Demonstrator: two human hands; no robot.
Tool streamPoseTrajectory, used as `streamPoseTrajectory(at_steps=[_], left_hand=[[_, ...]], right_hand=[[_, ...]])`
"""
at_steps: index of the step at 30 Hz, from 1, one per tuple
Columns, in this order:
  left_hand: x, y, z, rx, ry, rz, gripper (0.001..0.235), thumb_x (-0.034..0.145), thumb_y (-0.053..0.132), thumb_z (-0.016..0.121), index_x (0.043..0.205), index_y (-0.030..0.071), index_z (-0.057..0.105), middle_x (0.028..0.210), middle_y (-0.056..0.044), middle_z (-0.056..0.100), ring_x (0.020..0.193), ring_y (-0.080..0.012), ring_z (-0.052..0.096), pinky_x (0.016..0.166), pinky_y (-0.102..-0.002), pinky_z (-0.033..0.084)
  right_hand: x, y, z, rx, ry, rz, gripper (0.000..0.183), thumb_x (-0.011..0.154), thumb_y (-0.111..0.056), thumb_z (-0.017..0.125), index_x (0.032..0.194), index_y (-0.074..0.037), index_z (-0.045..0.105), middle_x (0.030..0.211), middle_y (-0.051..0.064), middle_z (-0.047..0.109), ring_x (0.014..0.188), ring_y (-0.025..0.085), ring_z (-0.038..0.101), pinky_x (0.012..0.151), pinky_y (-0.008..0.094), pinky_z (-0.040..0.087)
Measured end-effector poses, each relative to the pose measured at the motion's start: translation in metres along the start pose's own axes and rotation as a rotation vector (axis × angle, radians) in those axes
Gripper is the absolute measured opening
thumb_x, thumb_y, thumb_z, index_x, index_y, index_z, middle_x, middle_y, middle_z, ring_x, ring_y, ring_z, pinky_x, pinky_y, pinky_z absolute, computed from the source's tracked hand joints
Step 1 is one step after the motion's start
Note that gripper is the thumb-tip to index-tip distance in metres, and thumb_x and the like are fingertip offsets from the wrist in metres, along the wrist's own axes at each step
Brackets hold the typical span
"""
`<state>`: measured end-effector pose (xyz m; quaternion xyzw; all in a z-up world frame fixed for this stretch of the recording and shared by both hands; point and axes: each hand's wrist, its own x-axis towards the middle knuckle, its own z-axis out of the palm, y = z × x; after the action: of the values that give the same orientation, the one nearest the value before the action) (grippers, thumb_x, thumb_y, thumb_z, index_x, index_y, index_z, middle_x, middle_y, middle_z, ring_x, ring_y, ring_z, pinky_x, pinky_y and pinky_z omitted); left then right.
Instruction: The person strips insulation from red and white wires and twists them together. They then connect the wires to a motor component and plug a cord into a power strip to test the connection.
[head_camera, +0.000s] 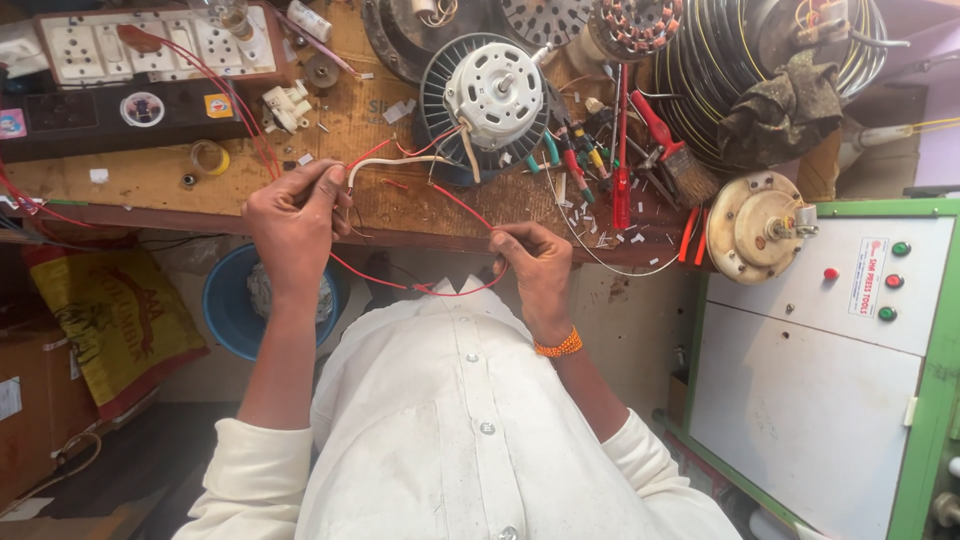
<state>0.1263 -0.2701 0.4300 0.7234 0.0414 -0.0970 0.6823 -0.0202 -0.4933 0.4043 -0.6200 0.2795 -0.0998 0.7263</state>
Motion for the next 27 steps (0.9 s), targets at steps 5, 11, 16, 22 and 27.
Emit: streamPoseTrajectory(at_steps=[5, 11, 16, 22, 27], left_hand=[[-0.002, 0.001, 0.001, 0.008, -0.018, -0.014, 0.015, 0.1, 0.012, 0.073, 0.107, -0.001, 0.078, 0.071, -0.002, 0.069, 0.052, -0.0053, 0.06, 0.046, -0.021, 0.046], [-0.008, 0.01, 0.002, 0.026, -0.004, 0.009, 0.015, 0.099, 0.011, 0.074, 0.108, 0.0, 0.079, 0.071, -0.003, 0.07, 0.052, -0.0053, 0.061, 0.046, -0.021, 0.047], [-0.016, 0.017, 0.001, 0.067, 0.004, 0.068, 0.013, 0.098, 0.01, 0.075, 0.107, 0.001, 0.079, 0.071, -0.004, 0.071, 0.052, -0.0056, 0.061, 0.045, -0.021, 0.048], [-0.018, 0.019, 0.006, 0.072, 0.02, 0.084, 0.014, 0.097, 0.01, 0.074, 0.107, 0.001, 0.079, 0.071, -0.003, 0.072, 0.054, -0.0053, 0.063, 0.046, -0.021, 0.05], [-0.019, 0.017, 0.006, 0.061, 0.02, 0.087, 0.015, 0.097, 0.01, 0.074, 0.106, 0.0, 0.079, 0.07, -0.004, 0.072, 0.053, -0.0054, 0.062, 0.046, -0.022, 0.05]], right_hand=[[0.005, 0.007, 0.0, 0.001, 0.008, 0.024, 0.019, 0.092, -0.01, 0.077, 0.1, 0.006, 0.074, 0.081, 0.009, 0.072, 0.062, 0.011, 0.063, 0.058, 0.025, 0.053], [0.011, 0.016, -0.003, -0.006, 0.014, 0.059, 0.021, 0.092, -0.013, 0.078, 0.099, 0.006, 0.075, 0.079, 0.009, 0.071, 0.06, 0.011, 0.061, 0.056, 0.024, 0.051], [0.016, 0.021, -0.005, -0.01, 0.022, 0.103, 0.022, 0.09, -0.016, 0.078, 0.096, 0.005, 0.074, 0.076, 0.009, 0.071, 0.058, 0.011, 0.061, 0.054, 0.026, 0.051], [0.019, 0.025, -0.007, -0.01, -0.001, 0.078, 0.023, 0.09, -0.016, 0.079, 0.096, 0.006, 0.074, 0.077, 0.009, 0.071, 0.058, 0.011, 0.061, 0.056, 0.025, 0.051], [0.018, 0.025, -0.005, -0.03, 0.017, 0.087, 0.021, 0.09, -0.015, 0.078, 0.096, 0.005, 0.074, 0.076, 0.009, 0.07, 0.058, 0.012, 0.061, 0.054, 0.025, 0.05]])
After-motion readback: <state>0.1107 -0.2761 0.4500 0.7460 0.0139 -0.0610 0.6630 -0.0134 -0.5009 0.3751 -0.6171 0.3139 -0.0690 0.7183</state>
